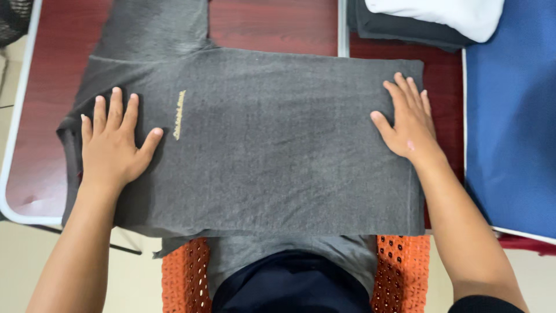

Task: The person folds a gray t-shirt on a table by tucking the sleeves and sides toward the center and smoothing the fabric by hand.

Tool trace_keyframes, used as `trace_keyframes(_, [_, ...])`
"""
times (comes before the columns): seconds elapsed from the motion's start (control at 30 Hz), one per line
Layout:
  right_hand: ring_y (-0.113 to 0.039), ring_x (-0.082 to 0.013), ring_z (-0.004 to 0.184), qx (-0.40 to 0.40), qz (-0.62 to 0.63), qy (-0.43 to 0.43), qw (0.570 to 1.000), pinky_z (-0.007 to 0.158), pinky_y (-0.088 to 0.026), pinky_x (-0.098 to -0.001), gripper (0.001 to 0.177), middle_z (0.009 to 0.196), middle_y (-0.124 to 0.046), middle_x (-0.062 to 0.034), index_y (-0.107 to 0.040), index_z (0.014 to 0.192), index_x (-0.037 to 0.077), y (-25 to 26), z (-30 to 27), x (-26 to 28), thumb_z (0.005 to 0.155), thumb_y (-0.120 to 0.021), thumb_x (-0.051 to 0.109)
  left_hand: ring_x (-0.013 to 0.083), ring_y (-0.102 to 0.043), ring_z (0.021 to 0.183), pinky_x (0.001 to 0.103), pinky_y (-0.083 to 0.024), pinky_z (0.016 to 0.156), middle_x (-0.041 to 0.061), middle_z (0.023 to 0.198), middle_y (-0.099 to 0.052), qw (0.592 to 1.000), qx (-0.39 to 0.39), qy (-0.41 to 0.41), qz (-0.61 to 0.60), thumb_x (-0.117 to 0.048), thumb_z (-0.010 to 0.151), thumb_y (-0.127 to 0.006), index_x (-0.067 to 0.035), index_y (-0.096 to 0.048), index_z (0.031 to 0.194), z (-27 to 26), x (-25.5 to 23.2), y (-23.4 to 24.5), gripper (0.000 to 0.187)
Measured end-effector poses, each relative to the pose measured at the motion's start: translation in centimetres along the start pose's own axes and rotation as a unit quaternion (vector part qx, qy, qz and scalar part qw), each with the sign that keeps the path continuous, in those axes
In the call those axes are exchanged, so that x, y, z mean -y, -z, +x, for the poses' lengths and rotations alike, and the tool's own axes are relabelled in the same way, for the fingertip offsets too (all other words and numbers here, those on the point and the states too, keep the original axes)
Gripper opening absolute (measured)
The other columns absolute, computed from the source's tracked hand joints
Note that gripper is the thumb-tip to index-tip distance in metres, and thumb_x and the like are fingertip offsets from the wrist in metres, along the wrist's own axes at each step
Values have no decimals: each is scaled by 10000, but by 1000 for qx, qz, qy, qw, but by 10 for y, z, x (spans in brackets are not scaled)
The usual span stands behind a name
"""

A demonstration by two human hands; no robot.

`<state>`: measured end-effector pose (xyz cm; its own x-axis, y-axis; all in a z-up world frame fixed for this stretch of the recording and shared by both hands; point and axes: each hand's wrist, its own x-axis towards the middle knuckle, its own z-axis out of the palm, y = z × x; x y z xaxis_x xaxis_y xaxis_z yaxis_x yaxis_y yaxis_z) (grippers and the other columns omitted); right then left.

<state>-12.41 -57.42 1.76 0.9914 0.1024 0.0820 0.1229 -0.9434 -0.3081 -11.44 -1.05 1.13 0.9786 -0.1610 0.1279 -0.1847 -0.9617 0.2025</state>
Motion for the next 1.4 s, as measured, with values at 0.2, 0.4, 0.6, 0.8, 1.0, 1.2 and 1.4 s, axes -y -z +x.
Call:
trace_keyframes(0.2, [-200, -389, 1590, -9, 7, 12, 1000, 1265, -118, -586, 685, 1689, -302, -216, -414, 1568, 47, -4, -1, -3, 994, -606, 367, 482, -165, 1528, 697, -132, 1162, 211, 1674, -285, 993, -1, 97, 62, -634, 971, -534, -39, -397, 1590, 2, 12, 8, 869])
trace_keyframes(0.4, [-215, -402, 1584, -16, 3, 11, 1000, 1262, -121, -594, 690, 1686, -308, -223, -424, 1563, 50, -7, -1, -5, 985, -614, 376, 457, -157, 1571, 697, -123, 1200, 215, 1694, -294, 998, -56, -5, 16, -585, 1009, -567, -21, -399, 1608, 31, -10, -8, 841])
trace_keyframes(0.6, [-227, -403, 1585, -29, 9, 19, 999, 1262, -132, -606, 694, 1687, -319, -217, -433, 1555, 50, -8, -3, -6, 976, -616, 385, 403, -276, 1536, 694, -202, 1178, 180, 1670, -331, 999, -33, 3, -18, -561, 973, -572, -41, -409, 1588, 49, -22, -17, 821])
trace_keyframes(0.8, [-228, -397, 1584, -31, 7, 15, 999, 1262, -130, -604, 704, 1686, -320, -213, -435, 1552, 49, -9, -2, -7, 962, -620, 387, 375, -272, 1550, 693, -197, 1191, 142, 1682, -336, 999, -34, 30, 10, -574, 986, -543, -69, -422, 1576, 46, -14, -16, 786])
trace_keyframes(1.0, [-219, -388, 1587, -25, 11, 9, 1000, 1262, -122, -597, 706, 1688, -317, -209, -440, 1549, 46, -8, -1, -4, 955, -617, 384, 430, -152, 1536, 741, -90, 1153, 159, 1681, -237, 990, -12, 135, 31, -655, 965, -470, -91, -370, 1595, 49, 5, -9, 851])
trace_keyframes(1.2, [-219, -390, 1584, -26, 10, 9, 1000, 1260, -120, -596, 708, 1684, -321, -213, -444, 1543, 43, -8, 2, -3, 951, -616, 390, 476, -112, 1545, 768, -48, 1134, 191, 1686, -233, 991, -67, 106, 48, -685, 988, -474, -40, -349, 1607, 64, -5, -21, 902])
trace_keyframes(1.4, [-222, -386, 1584, -28, 9, 8, 1000, 1261, -117, -593, 709, 1681, -325, -211, -447, 1542, 47, -9, 2, -5, 950, -613, 400, 460, -144, 1557, 775, -76, 1157, 167, 1692, -248, 998, -33, 49, -24, -672, 972, -473, -88, -373, 1601, 76, -29, -33, 864])
